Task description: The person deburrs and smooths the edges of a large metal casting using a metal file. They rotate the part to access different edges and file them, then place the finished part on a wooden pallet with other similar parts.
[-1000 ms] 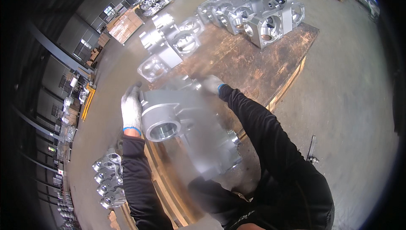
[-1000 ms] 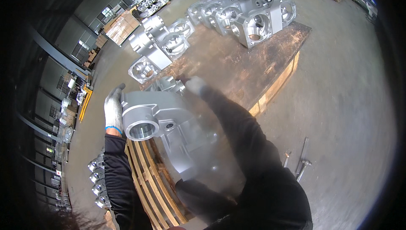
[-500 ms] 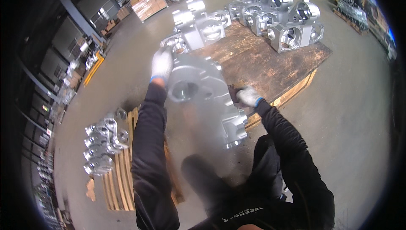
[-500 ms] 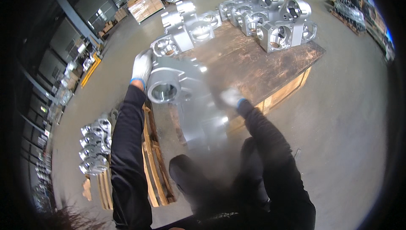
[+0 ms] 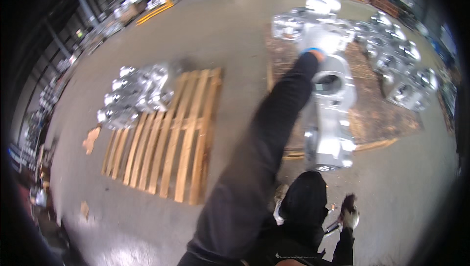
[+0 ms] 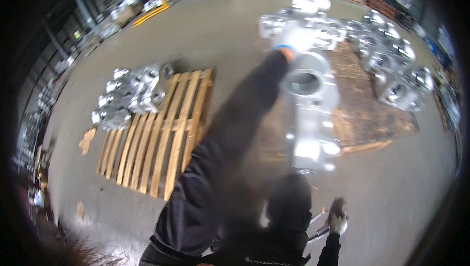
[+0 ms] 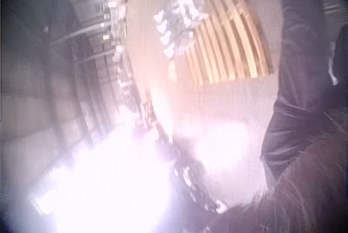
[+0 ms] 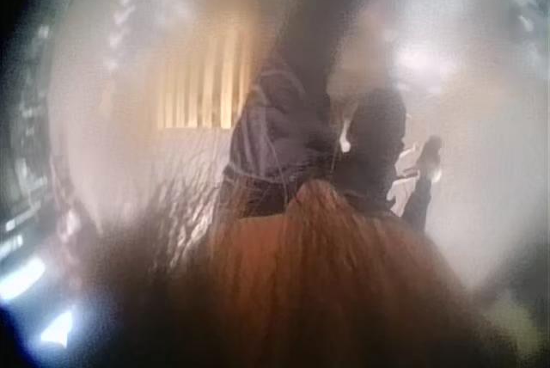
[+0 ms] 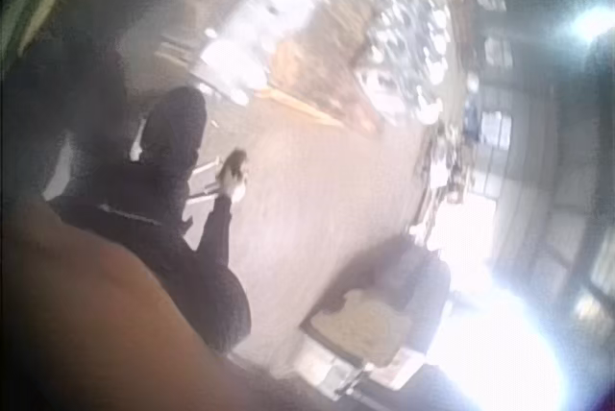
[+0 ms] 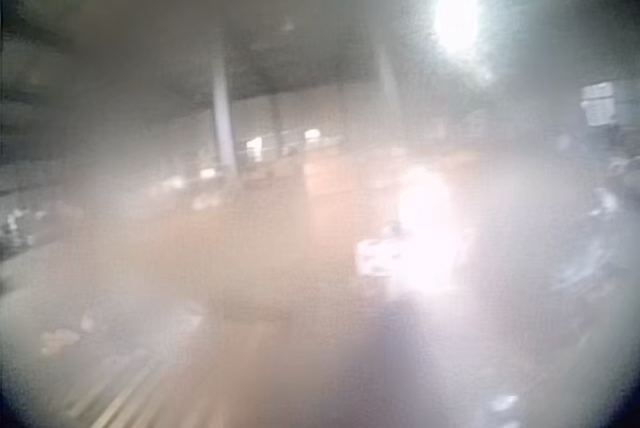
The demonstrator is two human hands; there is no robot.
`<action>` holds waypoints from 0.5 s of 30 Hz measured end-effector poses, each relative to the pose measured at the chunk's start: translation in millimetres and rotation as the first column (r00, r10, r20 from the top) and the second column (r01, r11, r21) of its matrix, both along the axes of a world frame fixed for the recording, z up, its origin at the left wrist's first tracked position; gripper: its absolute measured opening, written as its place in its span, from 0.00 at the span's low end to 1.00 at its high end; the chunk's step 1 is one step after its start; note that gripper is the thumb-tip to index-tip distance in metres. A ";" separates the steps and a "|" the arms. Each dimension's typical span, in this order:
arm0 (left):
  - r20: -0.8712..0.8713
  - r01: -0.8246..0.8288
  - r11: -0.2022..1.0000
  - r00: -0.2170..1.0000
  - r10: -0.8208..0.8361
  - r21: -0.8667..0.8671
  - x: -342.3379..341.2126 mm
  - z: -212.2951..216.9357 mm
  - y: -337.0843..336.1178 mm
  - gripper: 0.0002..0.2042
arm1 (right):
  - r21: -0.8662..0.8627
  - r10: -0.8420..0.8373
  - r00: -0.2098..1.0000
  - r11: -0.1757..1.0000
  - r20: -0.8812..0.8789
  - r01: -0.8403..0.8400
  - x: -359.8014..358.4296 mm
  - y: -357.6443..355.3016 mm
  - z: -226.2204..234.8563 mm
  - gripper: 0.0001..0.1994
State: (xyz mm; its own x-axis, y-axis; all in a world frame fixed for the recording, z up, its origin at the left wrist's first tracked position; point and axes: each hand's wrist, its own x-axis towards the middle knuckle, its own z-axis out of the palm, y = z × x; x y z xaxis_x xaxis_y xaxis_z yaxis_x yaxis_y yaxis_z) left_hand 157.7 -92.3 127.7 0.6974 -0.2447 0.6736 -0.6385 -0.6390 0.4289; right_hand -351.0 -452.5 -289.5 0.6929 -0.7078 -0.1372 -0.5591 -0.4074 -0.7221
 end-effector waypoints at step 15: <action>-0.076 0.277 0.936 0.951 -0.299 -0.219 -7.1 -19.4 -43.5 0.13 | 0.704 -0.207 0.956 0.710 0.208 0.001 67.2 44.1 93.3 0.27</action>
State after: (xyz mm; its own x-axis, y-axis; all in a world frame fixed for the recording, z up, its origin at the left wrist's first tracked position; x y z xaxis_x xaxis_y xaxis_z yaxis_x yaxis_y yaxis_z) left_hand 150.6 -135.8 108.3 0.6878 -0.3112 0.6558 -0.7254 -0.3265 0.6059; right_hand -283.8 -408.3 -196.2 0.7022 -0.5536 -0.4478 -0.3231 0.3127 -0.8932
